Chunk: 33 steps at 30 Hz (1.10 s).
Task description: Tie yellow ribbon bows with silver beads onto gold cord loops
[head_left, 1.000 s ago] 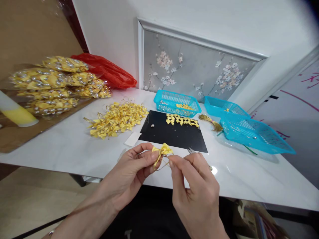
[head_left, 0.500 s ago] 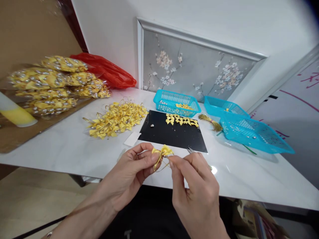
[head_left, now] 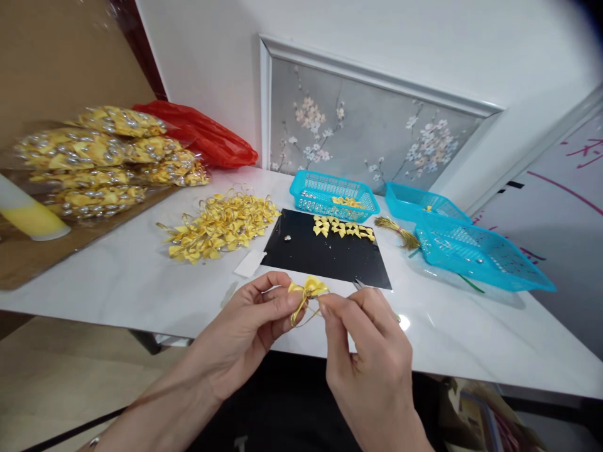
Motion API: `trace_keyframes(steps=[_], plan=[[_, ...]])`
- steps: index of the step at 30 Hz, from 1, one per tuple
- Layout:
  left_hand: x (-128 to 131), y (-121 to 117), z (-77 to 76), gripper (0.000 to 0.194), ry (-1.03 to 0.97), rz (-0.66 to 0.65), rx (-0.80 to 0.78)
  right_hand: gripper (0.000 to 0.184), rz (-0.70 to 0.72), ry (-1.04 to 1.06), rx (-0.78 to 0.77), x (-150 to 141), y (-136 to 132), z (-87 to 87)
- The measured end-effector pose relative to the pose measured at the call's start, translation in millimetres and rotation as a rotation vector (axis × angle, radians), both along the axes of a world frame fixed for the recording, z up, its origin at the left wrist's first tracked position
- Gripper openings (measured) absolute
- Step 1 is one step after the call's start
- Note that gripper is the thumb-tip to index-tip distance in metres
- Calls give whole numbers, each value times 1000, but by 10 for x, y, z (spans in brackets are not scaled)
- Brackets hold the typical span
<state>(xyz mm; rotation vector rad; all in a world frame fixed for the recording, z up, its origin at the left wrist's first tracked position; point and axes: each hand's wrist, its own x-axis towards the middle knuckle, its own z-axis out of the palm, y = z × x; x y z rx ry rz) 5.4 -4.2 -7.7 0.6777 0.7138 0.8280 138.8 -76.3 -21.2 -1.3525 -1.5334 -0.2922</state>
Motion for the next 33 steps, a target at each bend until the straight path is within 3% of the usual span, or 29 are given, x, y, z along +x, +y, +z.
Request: trace_keyframes(steps=[15, 33], plan=[[-44, 37, -23, 23, -39, -25, -103, 20, 55, -2, -67, 163, 63, 3], [-78, 86, 29, 22, 40, -93, -19, 22, 28, -404, 18, 243, 89, 96]])
